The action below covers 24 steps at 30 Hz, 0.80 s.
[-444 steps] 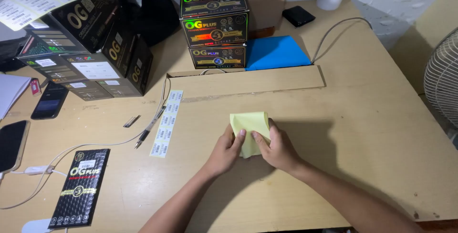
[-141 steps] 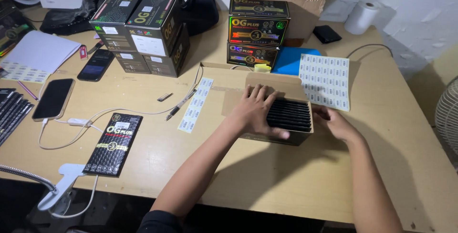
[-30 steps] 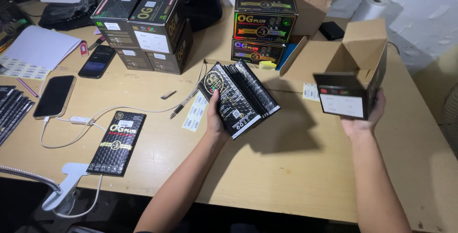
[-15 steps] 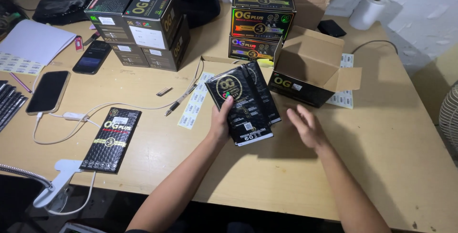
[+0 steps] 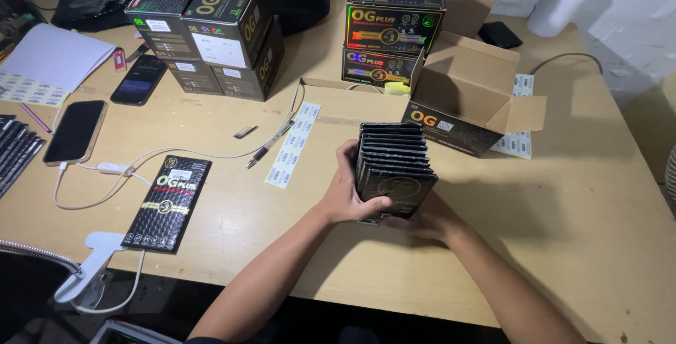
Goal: Unboxing, inspecting, and labeling mobile phone replacement screens for inventory or shipping.
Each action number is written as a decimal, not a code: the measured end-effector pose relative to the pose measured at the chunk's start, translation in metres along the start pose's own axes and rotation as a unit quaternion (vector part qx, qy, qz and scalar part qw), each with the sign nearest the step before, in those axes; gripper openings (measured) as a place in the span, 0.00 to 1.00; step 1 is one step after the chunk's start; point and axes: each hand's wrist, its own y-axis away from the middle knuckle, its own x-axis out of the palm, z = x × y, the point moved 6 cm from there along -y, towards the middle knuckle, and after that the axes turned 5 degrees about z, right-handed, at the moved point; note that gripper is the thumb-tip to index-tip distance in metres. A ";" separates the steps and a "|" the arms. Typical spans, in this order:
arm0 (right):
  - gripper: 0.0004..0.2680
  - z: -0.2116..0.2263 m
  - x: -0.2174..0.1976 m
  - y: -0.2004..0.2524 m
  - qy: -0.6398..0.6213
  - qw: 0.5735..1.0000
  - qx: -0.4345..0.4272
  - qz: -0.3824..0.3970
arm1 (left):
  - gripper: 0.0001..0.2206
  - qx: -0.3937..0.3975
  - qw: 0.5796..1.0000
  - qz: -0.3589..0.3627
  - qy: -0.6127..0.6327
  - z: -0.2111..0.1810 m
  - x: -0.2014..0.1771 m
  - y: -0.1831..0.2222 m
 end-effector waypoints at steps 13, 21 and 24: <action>0.19 0.016 -0.014 -0.004 -0.040 0.993 -0.106 -0.037 | 0.55 -0.171 0.952 0.238 -0.086 -0.054 -0.014 -0.030; 0.25 -0.002 -0.038 -0.034 -0.046 0.975 0.200 -0.081 | 0.51 -0.396 0.914 0.044 -0.077 0.026 -0.026 -0.030; 0.21 0.008 -0.041 -0.051 -0.067 0.980 0.172 -0.075 | 0.42 -0.442 0.887 0.026 -0.132 0.026 -0.028 -0.035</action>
